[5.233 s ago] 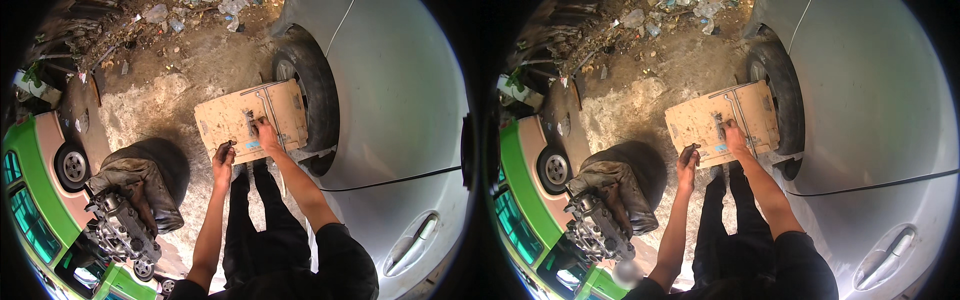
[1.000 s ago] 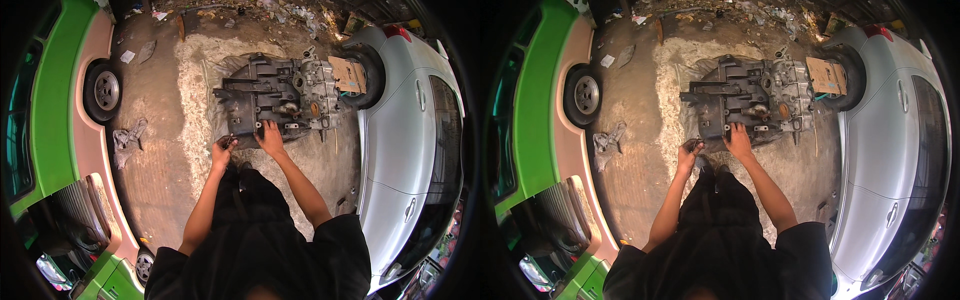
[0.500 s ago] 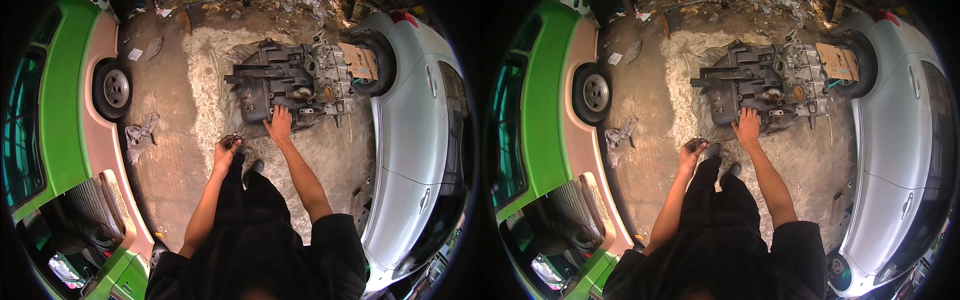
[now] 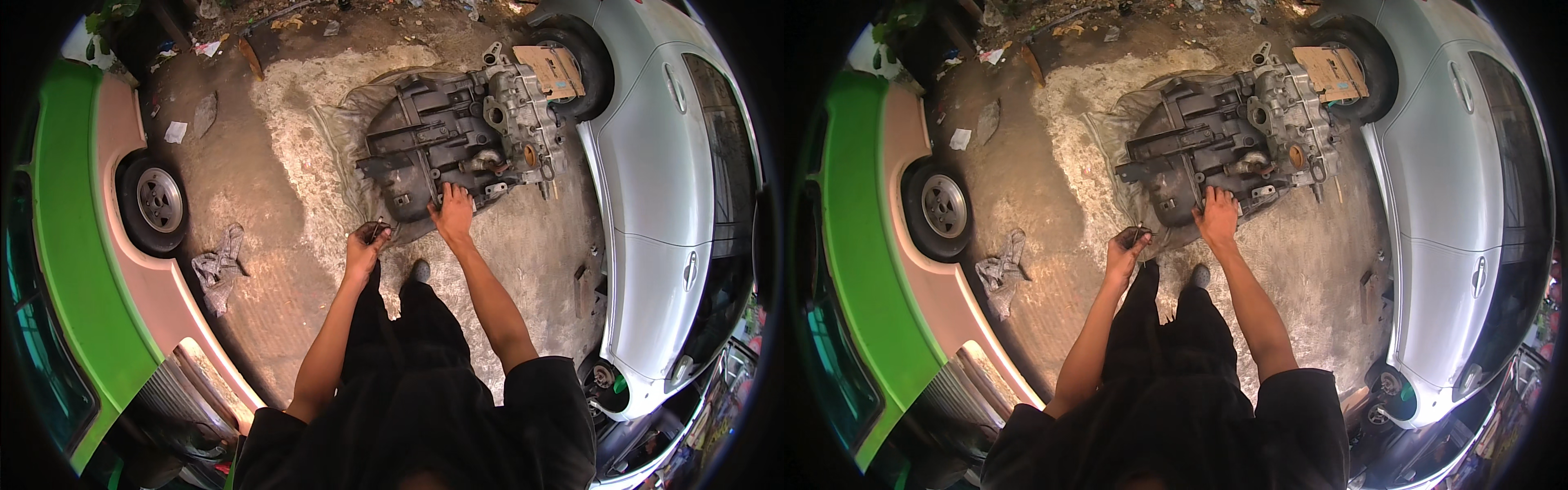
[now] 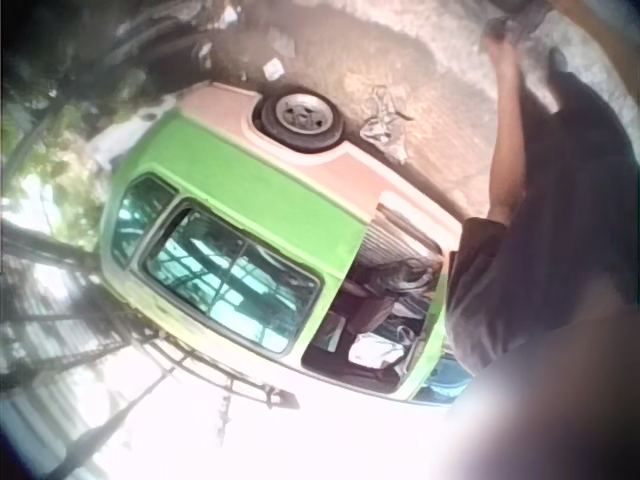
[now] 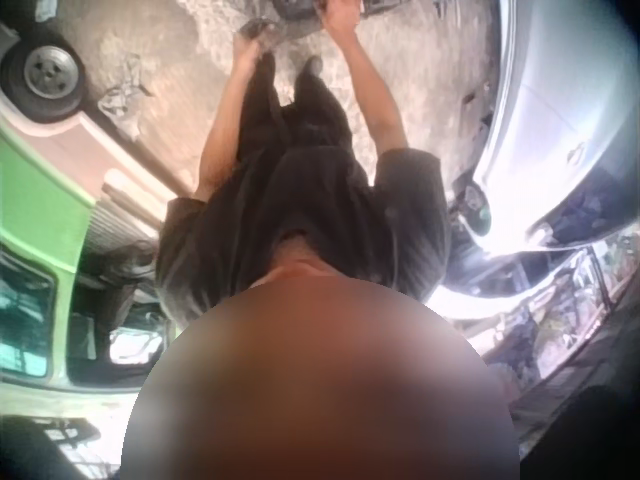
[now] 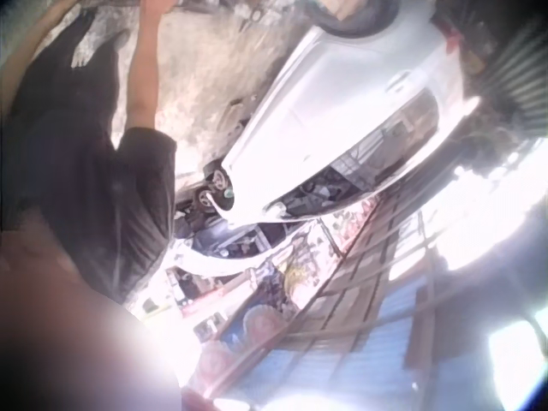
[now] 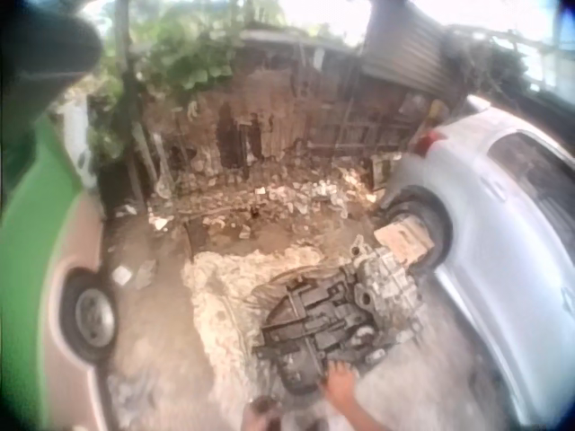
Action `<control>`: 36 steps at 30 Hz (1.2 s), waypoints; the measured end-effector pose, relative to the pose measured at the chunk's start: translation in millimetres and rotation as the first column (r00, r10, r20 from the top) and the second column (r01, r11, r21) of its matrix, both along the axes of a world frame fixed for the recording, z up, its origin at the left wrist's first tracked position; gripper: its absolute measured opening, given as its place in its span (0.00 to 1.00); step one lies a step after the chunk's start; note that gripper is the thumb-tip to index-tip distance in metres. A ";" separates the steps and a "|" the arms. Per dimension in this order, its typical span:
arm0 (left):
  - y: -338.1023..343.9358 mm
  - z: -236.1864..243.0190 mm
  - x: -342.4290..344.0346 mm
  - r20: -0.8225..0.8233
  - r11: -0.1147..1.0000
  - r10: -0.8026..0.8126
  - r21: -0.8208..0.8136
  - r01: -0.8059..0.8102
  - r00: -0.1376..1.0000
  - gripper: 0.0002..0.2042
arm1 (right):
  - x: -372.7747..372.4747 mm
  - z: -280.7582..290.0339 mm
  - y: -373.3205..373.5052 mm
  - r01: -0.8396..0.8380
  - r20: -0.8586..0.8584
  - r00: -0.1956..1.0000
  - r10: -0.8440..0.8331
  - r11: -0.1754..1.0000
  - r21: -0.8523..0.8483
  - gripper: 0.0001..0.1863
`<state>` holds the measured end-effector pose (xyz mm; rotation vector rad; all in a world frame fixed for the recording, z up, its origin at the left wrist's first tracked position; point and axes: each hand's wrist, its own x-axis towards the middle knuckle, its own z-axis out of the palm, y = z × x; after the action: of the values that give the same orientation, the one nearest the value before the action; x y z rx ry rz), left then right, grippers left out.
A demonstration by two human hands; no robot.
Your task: The person uses a wrench to tighten bolts on a car engine block resting on the ground. The person repeatedly reaches for the wrench, positions it on different bolt locations, and turns it to secure the components.
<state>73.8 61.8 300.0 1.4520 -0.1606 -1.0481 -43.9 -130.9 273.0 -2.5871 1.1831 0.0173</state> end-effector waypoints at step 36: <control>-103.9 -87.6 -31.1 -0.068 0.994 -0.086 0.063 0.090 0.994 0.07 | -64.1 -4.1 -44.2 -0.141 0.265 0.955 0.134 0.990 0.008 0.22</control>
<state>42.7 -42.1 212.4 1.4783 -0.1452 -1.1809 -108.1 -175.1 268.9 -2.5449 0.9005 -0.2727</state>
